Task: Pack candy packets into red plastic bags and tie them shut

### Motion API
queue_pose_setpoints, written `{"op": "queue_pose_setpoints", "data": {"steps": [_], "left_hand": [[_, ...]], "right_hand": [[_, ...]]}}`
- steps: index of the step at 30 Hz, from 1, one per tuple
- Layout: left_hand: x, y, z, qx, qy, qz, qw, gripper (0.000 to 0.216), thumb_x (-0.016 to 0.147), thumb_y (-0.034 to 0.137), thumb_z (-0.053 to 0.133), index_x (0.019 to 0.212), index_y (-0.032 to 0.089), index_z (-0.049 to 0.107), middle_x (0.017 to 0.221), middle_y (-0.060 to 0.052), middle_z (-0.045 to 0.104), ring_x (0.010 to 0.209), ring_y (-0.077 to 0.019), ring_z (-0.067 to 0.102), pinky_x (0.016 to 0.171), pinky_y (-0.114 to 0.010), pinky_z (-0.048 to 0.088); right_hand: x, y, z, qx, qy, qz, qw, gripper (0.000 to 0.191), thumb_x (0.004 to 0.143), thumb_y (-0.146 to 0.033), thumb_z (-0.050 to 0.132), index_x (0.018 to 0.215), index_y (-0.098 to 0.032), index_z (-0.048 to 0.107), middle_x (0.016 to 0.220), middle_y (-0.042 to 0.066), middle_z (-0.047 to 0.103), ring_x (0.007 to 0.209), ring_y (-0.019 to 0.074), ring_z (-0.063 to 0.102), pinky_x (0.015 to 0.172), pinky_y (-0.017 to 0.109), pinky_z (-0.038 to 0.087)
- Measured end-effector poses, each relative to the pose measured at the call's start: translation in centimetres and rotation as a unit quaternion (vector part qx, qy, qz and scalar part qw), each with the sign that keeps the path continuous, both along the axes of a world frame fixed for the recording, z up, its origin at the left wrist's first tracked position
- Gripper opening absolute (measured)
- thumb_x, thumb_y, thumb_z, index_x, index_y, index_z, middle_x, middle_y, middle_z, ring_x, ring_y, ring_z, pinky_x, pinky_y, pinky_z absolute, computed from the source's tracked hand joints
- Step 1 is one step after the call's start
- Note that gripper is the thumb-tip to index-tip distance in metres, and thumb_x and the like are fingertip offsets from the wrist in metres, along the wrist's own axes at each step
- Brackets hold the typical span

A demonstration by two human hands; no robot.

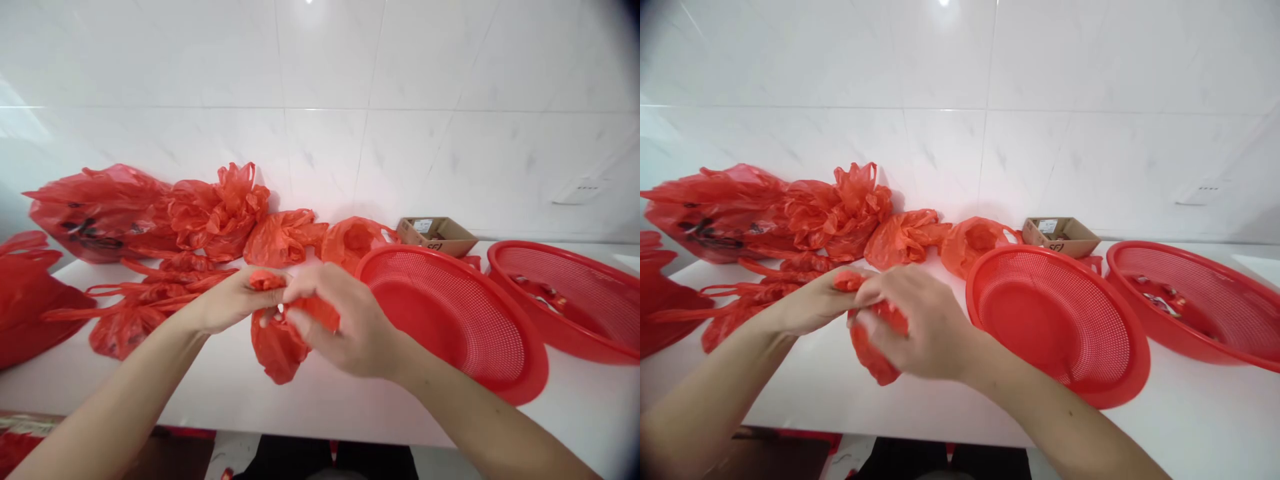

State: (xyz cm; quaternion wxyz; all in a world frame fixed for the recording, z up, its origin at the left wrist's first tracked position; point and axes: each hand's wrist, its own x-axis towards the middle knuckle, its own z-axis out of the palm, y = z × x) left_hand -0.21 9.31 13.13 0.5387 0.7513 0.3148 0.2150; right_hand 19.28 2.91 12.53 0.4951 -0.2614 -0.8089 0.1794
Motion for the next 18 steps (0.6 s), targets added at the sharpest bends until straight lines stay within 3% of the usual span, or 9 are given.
{"op": "queue_pose_setpoints", "data": {"steps": [3, 6, 9, 12, 15, 18], "left_hand": [[0.2, -0.4, 0.0, 0.057, 0.089, -0.008, 0.994, 0.008, 0.080, 0.017, 0.060, 0.082, 0.018, 0.068, 0.063, 0.005, 0.056, 0.051, -0.0077, 0.048, 0.053, -0.020, 0.041], [0.6, -1.0, -0.7, 0.174, 0.127, 0.015, 0.976, 0.026, 0.069, 0.001, 0.049, 0.077, 0.019, 0.065, 0.068, 0.005, 0.059, 0.058, -0.0090, 0.050, 0.056, -0.019, 0.041], [1.1, -1.5, -1.9, 0.337, 0.117, 0.110, 0.928, 0.032, 0.067, -0.001, 0.046, 0.085, 0.020, 0.060, 0.080, 0.004, 0.065, 0.070, -0.0116, 0.058, 0.063, -0.021, 0.045], [1.0, -1.6, -3.1, 0.439, 0.081, 0.155, 0.881, 0.032, 0.076, 0.003, 0.046, 0.099, 0.021, 0.059, 0.106, -0.003, 0.066, 0.094, -0.0167, 0.063, 0.077, -0.026, 0.049], [0.4, -1.4, -3.8, 0.451, 0.070, 0.171, 0.873, 0.034, 0.080, 0.007, 0.047, 0.108, 0.022, 0.058, 0.117, -0.006, 0.064, 0.109, -0.0203, 0.060, 0.090, -0.031, 0.048], [-0.5, -1.2, -4.1, 0.389, 0.091, 0.152, 0.904, 0.039, 0.083, 0.011, 0.046, 0.117, 0.023, 0.060, 0.118, -0.006, 0.067, 0.107, -0.0215, 0.063, 0.093, -0.033, 0.047]], "right_hand": [[0.0, 2.0, -1.6, -0.123, 0.040, -0.034, 0.991, 0.022, 0.098, -0.028, 0.041, 0.116, -0.023, 0.054, 0.102, 0.003, 0.063, 0.096, 0.0145, 0.059, 0.087, 0.032, 0.047], [-0.4, 3.4, -3.7, -0.242, 0.025, -0.038, 0.969, 0.030, 0.101, -0.035, 0.034, 0.121, -0.025, 0.053, 0.090, 0.001, 0.062, 0.087, 0.0148, 0.060, 0.083, 0.033, 0.046], [-1.0, 3.6, -5.4, -0.295, 0.083, -0.017, 0.952, 0.026, 0.099, -0.032, 0.038, 0.117, -0.027, 0.055, 0.091, 0.000, 0.060, 0.082, 0.0134, 0.056, 0.080, 0.031, 0.045], [-1.4, 3.2, -6.2, -0.355, 0.119, 0.059, 0.926, 0.020, 0.096, -0.028, 0.042, 0.111, -0.027, 0.056, 0.079, -0.003, 0.055, 0.065, 0.0104, 0.048, 0.065, 0.025, 0.043], [-1.3, 2.8, -6.1, -0.364, 0.124, 0.074, 0.920, 0.014, 0.095, -0.030, 0.045, 0.090, -0.021, 0.054, 0.072, -0.004, 0.048, 0.062, 0.0091, 0.043, 0.061, 0.024, 0.040], [-1.3, 2.1, -5.9, -0.306, 0.156, -0.016, 0.939, 0.020, 0.096, -0.034, 0.044, 0.082, -0.020, 0.048, 0.078, -0.002, 0.050, 0.072, 0.0110, 0.048, 0.069, 0.026, 0.043]]}}
